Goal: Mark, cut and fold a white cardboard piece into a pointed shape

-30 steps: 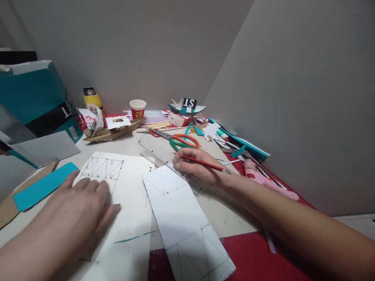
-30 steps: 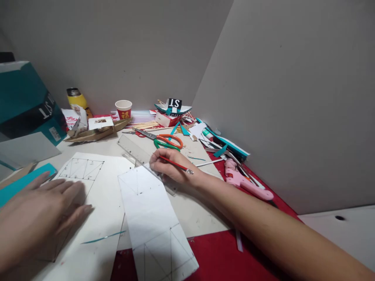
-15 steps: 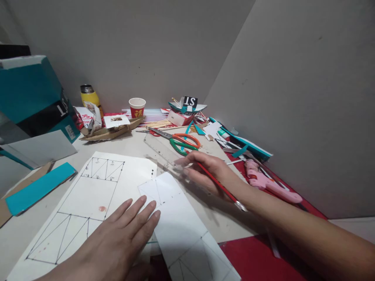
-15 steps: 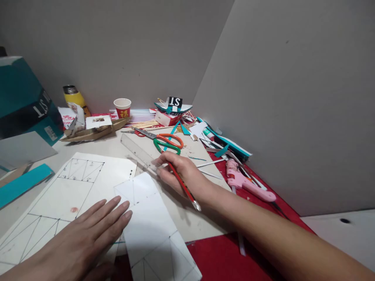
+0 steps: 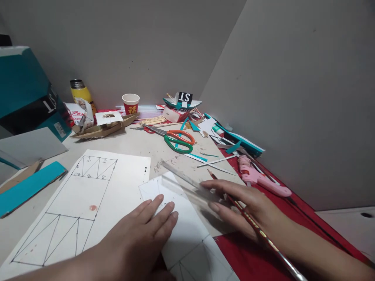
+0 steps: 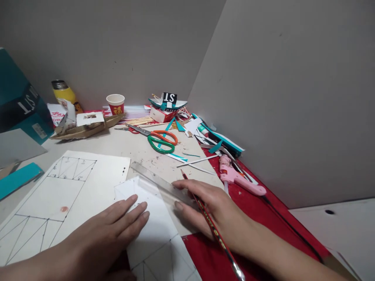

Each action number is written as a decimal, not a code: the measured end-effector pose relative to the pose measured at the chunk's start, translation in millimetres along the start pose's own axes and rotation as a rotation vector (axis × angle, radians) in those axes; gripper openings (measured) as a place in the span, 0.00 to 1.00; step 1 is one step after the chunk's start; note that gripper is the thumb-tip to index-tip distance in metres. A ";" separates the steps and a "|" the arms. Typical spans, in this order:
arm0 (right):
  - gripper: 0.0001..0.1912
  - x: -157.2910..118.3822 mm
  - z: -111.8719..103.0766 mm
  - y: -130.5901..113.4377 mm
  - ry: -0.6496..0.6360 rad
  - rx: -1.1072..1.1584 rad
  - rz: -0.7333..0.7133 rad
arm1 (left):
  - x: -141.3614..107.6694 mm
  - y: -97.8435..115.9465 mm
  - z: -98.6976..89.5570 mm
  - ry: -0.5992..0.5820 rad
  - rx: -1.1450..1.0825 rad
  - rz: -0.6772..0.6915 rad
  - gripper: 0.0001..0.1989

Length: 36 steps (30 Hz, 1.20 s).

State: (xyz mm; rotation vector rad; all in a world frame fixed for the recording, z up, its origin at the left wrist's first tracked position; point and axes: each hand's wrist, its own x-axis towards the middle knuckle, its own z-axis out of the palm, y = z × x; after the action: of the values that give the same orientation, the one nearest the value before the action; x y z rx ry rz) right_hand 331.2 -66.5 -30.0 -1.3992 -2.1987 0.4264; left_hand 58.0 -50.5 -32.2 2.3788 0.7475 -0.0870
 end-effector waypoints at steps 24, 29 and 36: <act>0.21 -10.3 29.5 -37.6 -0.119 -0.130 -0.139 | -19.9 -22.5 45.4 0.596 0.934 0.120 0.20; 0.12 0.3 19.8 -50.6 -0.320 -0.176 -0.101 | -14.8 -27.1 59.3 0.703 0.844 0.029 0.26; 0.09 14.5 16.5 -51.5 -0.362 -0.180 -0.241 | -15.4 -20.7 52.7 0.707 0.816 0.012 0.22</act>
State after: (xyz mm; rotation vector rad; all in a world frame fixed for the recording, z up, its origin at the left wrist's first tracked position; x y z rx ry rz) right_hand 278.2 -75.2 -14.1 -1.1946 -2.7215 0.4286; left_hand 40.4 -76.2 -82.0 3.2325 1.1794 0.5940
